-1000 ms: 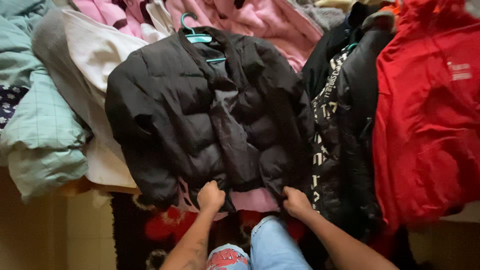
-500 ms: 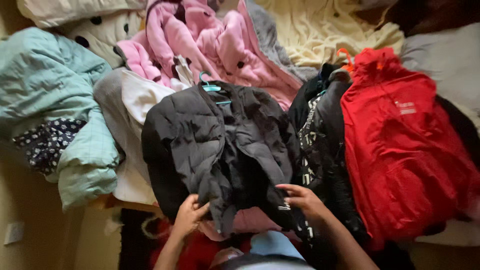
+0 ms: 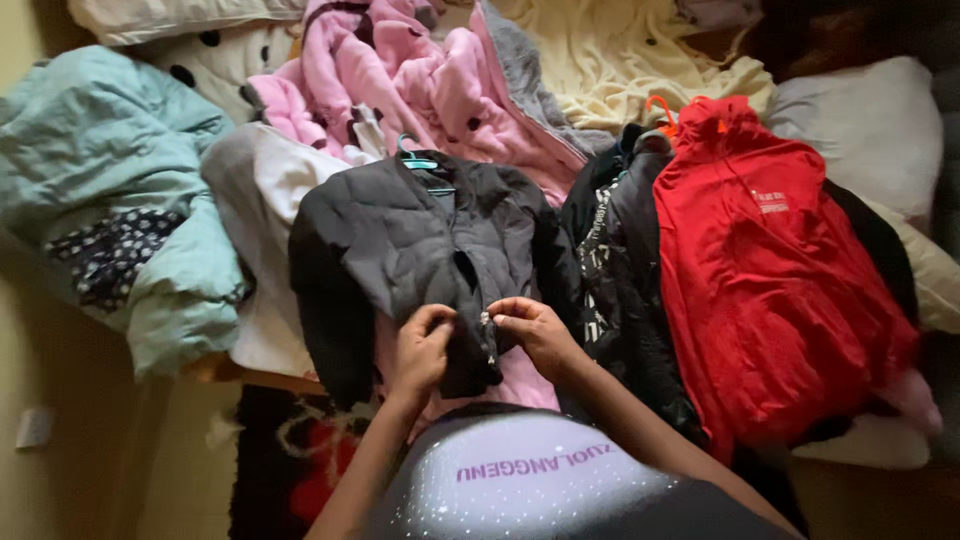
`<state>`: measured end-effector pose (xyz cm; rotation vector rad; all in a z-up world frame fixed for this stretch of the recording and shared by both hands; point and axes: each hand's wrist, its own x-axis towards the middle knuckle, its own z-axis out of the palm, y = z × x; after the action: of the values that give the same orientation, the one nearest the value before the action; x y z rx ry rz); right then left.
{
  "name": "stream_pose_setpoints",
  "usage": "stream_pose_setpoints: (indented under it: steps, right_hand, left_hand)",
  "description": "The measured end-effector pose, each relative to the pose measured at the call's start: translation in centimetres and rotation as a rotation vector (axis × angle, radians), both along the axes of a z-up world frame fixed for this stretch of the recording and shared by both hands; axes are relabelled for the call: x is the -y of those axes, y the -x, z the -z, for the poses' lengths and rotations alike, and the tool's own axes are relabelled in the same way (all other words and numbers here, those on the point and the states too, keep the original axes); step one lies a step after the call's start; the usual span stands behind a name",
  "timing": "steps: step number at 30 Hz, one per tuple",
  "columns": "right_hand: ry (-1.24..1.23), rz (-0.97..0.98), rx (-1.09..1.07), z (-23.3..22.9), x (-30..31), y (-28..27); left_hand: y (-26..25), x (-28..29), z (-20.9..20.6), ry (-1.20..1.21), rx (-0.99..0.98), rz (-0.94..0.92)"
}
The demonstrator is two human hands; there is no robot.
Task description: The person fastens the zipper of a black jacket while it is on a hanger amidst a pile of laundry, and then lifts the jacket to show the front and back sides.
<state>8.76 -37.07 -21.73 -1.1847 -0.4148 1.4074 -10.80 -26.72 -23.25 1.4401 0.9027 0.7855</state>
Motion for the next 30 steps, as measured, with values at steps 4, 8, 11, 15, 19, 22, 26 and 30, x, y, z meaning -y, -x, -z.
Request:
stream_pose_setpoints:
  steps: [4, 8, 11, 15, 19, 22, 26, 30]
  right_hand:
    - [-0.001, -0.103, 0.026, -2.6, -1.0, 0.5]
    - [-0.079, -0.217, 0.203, -4.9, -1.3, 0.8]
    - [-0.11, -0.232, 0.13, -5.7, -1.2, 1.3]
    - [-0.127, -0.242, 0.518, -4.5, -0.9, 0.9]
    - [-0.116, -0.17, 0.628, -1.5, -0.8, 0.4]
    - [-0.152, -0.149, 0.706, -0.6, -0.2, 0.0]
    - [-0.176, -0.069, 0.629, -1.3, -0.1, 0.0]
    - [-0.151, -0.012, 0.673, -3.6, 0.1, -0.1]
  left_hand:
    - [-0.3, 0.7, -3.0, 0.455, 0.045, 0.08]
    - [-0.8, 0.2, -4.0, 0.238, 0.034, 0.148]
    - [-1.3, 0.1, -4.0, -0.123, -0.201, 0.158]
    - [-1.8, -0.1, -3.0, -0.227, -0.218, 0.227]
    - [-2.0, 0.1, -2.2, -0.179, -0.172, 0.232]
    - [-2.1, 0.2, -2.3, -0.226, -0.182, 0.232]
    - [-2.1, 1.2, -3.3, -0.053, -0.24, 0.144]
    - [-1.7, 1.0, -5.9, -0.499, -0.397, -0.081]
